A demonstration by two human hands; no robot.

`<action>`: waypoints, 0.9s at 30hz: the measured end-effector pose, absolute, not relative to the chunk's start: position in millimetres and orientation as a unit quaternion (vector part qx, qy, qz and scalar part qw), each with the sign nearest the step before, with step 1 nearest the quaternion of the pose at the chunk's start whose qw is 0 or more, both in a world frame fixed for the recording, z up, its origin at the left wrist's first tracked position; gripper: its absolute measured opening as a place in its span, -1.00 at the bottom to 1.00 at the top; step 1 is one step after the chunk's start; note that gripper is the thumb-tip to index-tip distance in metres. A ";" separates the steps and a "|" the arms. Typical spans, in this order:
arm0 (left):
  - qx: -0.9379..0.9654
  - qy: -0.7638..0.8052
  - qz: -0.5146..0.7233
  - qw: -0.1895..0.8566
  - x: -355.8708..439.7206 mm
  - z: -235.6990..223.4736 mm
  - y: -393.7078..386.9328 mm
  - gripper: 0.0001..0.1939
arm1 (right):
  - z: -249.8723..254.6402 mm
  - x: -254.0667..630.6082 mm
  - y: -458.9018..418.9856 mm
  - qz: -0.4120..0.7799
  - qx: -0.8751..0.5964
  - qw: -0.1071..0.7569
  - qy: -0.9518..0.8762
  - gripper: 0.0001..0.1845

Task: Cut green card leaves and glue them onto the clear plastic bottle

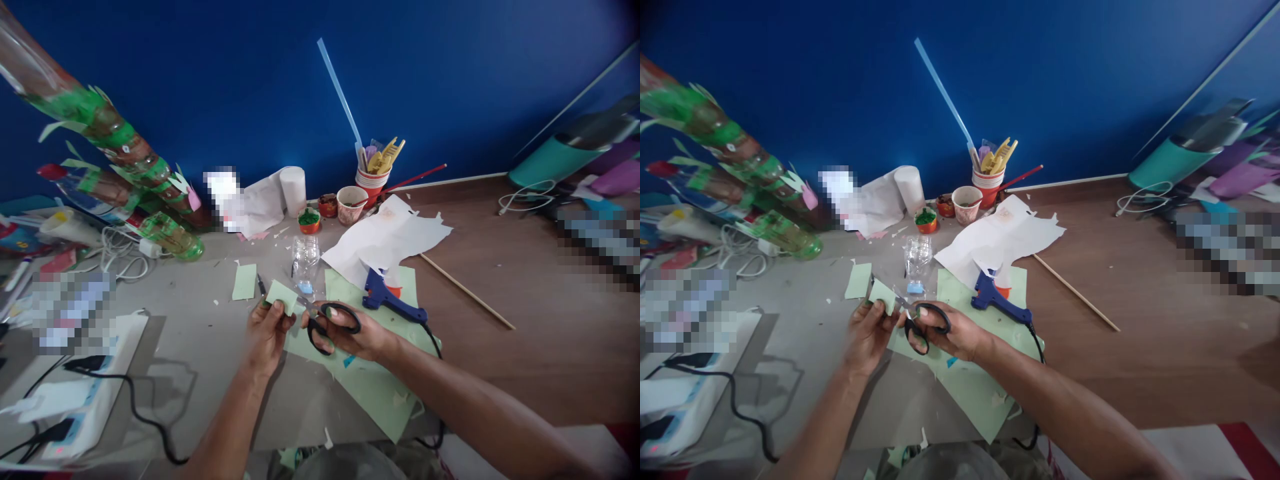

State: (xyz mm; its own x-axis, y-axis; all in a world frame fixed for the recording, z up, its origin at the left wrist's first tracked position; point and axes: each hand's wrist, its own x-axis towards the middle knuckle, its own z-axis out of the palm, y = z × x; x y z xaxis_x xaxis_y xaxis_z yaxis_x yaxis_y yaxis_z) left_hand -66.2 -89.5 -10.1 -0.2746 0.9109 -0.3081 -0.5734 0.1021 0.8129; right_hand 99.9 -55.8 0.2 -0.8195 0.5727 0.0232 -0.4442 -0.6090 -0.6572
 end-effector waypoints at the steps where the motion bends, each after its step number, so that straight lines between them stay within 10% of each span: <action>1: 0.178 0.469 0.646 0.575 -66.5 -10.0 -89.3 -0.74 | 0.0 99.6 -56.1 0.892 -0.099 0.288 -0.335 -0.56; 27: 0.160 0.469 0.663 0.561 -70.6 -8.6 -86.2 -0.77 | 0.0 101.2 -54.7 0.887 -0.139 0.275 -0.343 -0.58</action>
State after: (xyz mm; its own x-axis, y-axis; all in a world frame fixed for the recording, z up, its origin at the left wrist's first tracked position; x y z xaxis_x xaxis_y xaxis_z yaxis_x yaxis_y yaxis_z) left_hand -70.6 -86.2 -8.6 -0.3188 0.8942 -0.3143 -0.5947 0.0695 0.8009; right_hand 101.2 -54.7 0.0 -0.8107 0.5826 -0.0581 -0.3919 -0.6137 -0.6855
